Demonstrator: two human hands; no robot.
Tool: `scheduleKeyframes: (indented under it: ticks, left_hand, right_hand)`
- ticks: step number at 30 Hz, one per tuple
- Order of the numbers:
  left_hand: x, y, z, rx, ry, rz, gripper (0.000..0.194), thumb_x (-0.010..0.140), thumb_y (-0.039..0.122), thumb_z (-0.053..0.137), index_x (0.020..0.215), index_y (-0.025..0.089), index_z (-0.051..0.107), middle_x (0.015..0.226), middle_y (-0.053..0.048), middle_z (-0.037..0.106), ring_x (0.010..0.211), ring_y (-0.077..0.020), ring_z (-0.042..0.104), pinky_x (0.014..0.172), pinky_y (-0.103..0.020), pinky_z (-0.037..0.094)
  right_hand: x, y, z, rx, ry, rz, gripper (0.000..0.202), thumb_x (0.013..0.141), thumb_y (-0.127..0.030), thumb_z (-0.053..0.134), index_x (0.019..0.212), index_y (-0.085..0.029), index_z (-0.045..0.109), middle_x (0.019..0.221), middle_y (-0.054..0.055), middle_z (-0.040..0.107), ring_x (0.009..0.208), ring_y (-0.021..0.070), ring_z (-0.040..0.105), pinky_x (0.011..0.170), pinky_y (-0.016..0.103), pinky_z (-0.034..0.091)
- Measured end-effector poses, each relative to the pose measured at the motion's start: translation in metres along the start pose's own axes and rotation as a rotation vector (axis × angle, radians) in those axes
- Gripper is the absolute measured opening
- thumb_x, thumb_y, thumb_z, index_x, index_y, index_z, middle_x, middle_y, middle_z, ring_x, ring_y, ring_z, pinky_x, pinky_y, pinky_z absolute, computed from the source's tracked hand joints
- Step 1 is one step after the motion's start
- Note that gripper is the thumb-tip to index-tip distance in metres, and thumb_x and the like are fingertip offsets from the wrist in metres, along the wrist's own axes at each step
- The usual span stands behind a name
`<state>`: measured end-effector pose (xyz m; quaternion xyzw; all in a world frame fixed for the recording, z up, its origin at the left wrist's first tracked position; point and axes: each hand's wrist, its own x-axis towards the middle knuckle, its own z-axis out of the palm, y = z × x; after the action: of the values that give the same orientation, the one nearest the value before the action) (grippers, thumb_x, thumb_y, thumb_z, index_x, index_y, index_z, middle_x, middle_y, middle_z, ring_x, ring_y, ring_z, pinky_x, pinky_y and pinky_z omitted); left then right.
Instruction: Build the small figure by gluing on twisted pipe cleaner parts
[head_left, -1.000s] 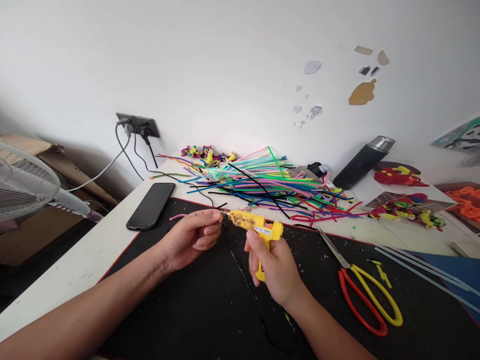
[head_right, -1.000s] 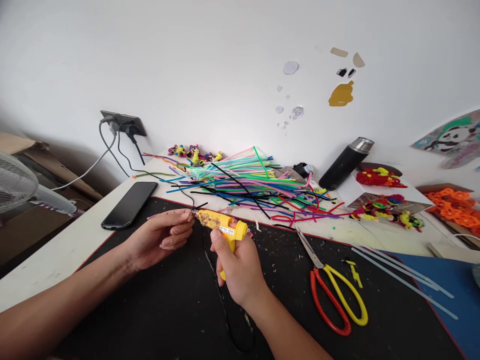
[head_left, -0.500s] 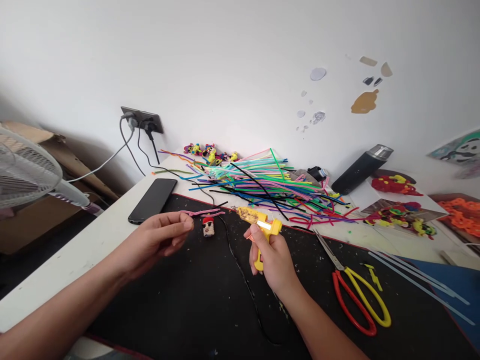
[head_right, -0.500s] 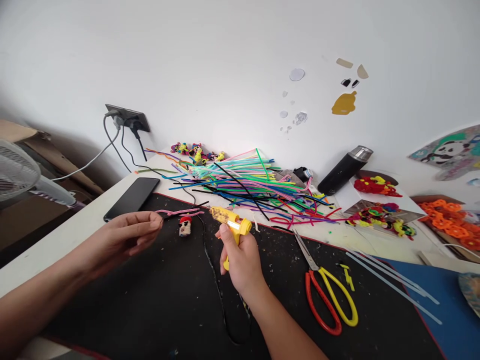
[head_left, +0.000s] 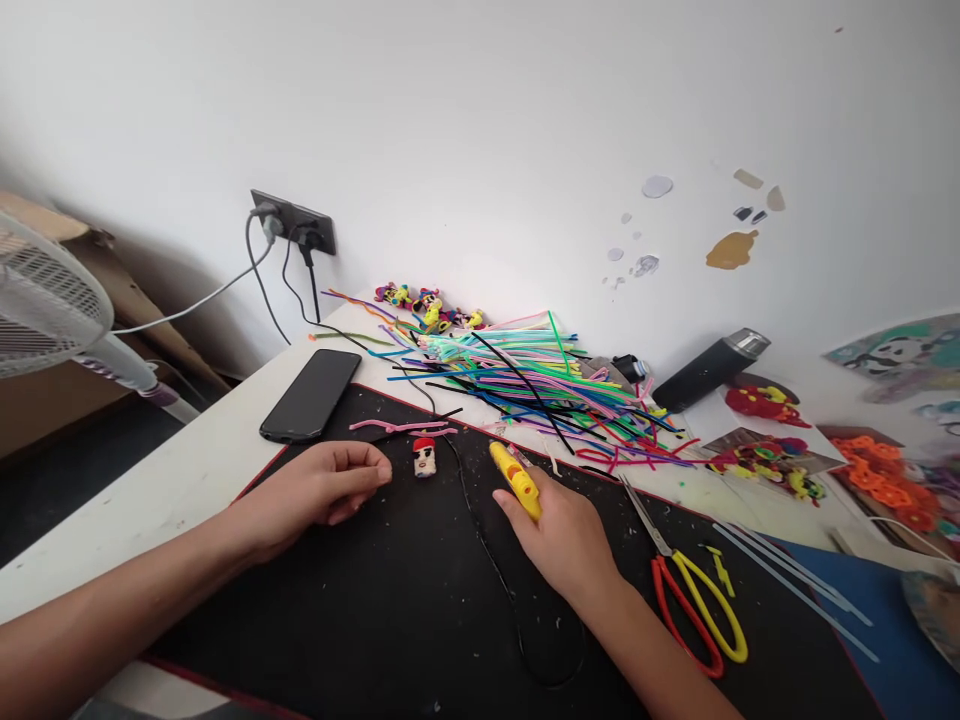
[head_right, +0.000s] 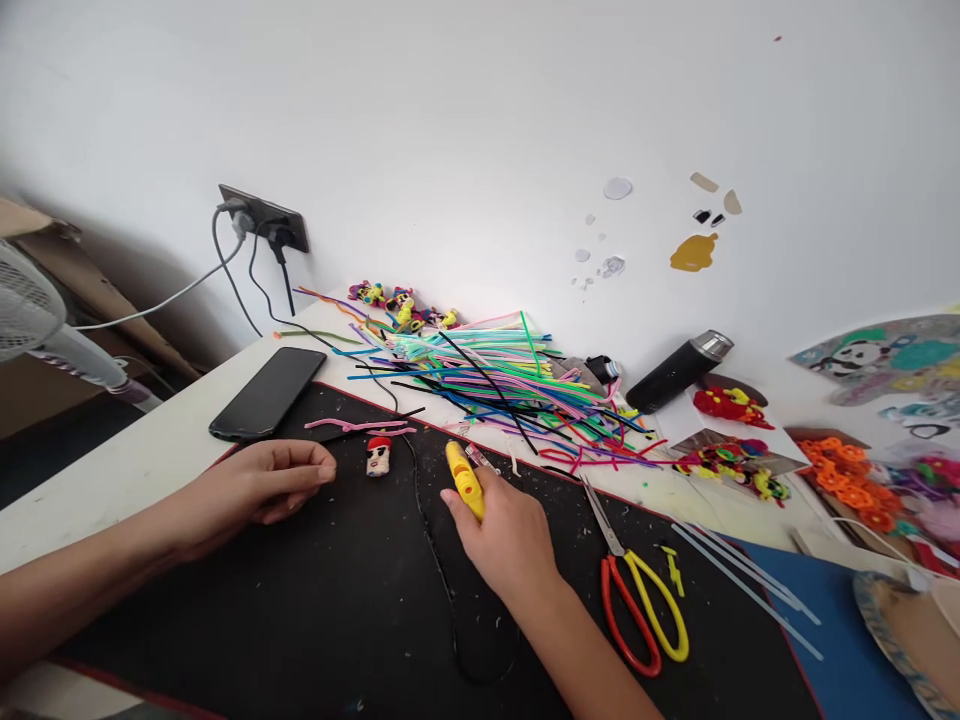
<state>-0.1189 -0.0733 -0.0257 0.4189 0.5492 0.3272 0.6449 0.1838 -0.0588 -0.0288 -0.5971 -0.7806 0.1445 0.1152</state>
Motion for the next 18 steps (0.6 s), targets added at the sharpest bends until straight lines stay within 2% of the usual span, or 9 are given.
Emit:
scheduleKeyframes:
  ticks: [3, 5, 7, 11, 14, 18]
  left_hand:
    - [0.004, -0.002, 0.003, -0.028, -0.020, -0.007, 0.040, 0.072, 0.052, 0.084, 0.078, 0.017, 0.065, 0.061, 0.005, 0.050, 0.051, -0.0078, 0.031, 0.045, -0.022, 0.019]
    - [0.006, -0.003, 0.004, -0.038, -0.020, -0.012, 0.041, 0.072, 0.053, 0.083, 0.078, 0.017, 0.064, 0.061, 0.005, 0.049, 0.050, -0.0076, 0.030, 0.045, -0.022, 0.018]
    - [0.007, -0.003, 0.003, -0.043, -0.021, -0.022, 0.042, 0.072, 0.053, 0.084, 0.078, 0.017, 0.065, 0.061, 0.006, 0.048, 0.050, -0.0075, 0.029, 0.045, -0.023, 0.018]
    - [0.006, -0.003, 0.002, -0.053, -0.004, -0.053, 0.042, 0.072, 0.054, 0.083, 0.080, 0.016, 0.065, 0.061, 0.006, 0.048, 0.050, -0.0073, 0.029, 0.045, -0.023, 0.017]
    - [0.003, -0.005, 0.004, -0.057, 0.039, -0.090, 0.044, 0.071, 0.056, 0.082, 0.082, 0.016, 0.065, 0.061, 0.006, 0.047, 0.049, -0.0069, 0.029, 0.045, -0.023, 0.017]
    - [-0.001, -0.005, 0.009, -0.057, 0.084, -0.117, 0.048, 0.071, 0.060, 0.081, 0.084, 0.015, 0.066, 0.063, 0.006, 0.047, 0.049, -0.0068, 0.030, 0.045, -0.023, 0.017]
  right_hand:
    - [-0.002, 0.003, -0.011, -0.054, -0.103, -0.066, 0.040, 0.099, -0.049, 0.062, 0.127, -0.021, 0.069, 0.114, 0.010, 0.079, 0.099, 0.0323, 0.076, 0.077, 0.035, 0.048]
    - [-0.004, 0.005, -0.020, -0.064, -0.165, -0.129, 0.042, 0.097, -0.048, 0.066, 0.131, -0.023, 0.069, 0.115, 0.009, 0.079, 0.097, 0.0304, 0.076, 0.076, 0.034, 0.048]
    - [-0.005, 0.005, -0.029, -0.039, -0.174, -0.159, 0.039, 0.098, -0.048, 0.064, 0.127, -0.023, 0.071, 0.101, 0.006, 0.080, 0.084, 0.0259, 0.075, 0.071, 0.033, 0.047]
    - [0.003, 0.000, -0.040, 0.112, -0.085, -0.139, 0.030, 0.102, -0.046, 0.058, 0.113, -0.025, 0.077, 0.074, -0.001, 0.073, 0.063, 0.0182, 0.067, 0.064, 0.029, 0.044]
    - [0.019, -0.014, -0.037, 0.135, -0.086, -0.164, 0.022, 0.100, -0.040, 0.063, 0.109, -0.025, 0.077, 0.070, -0.002, 0.072, 0.063, 0.0179, 0.067, 0.062, 0.029, 0.042]
    - [0.043, -0.042, -0.025, -0.007, -0.117, -0.246, 0.023, 0.098, -0.037, 0.069, 0.117, -0.026, 0.075, 0.080, 0.001, 0.079, 0.072, 0.0223, 0.074, 0.064, 0.030, 0.041]
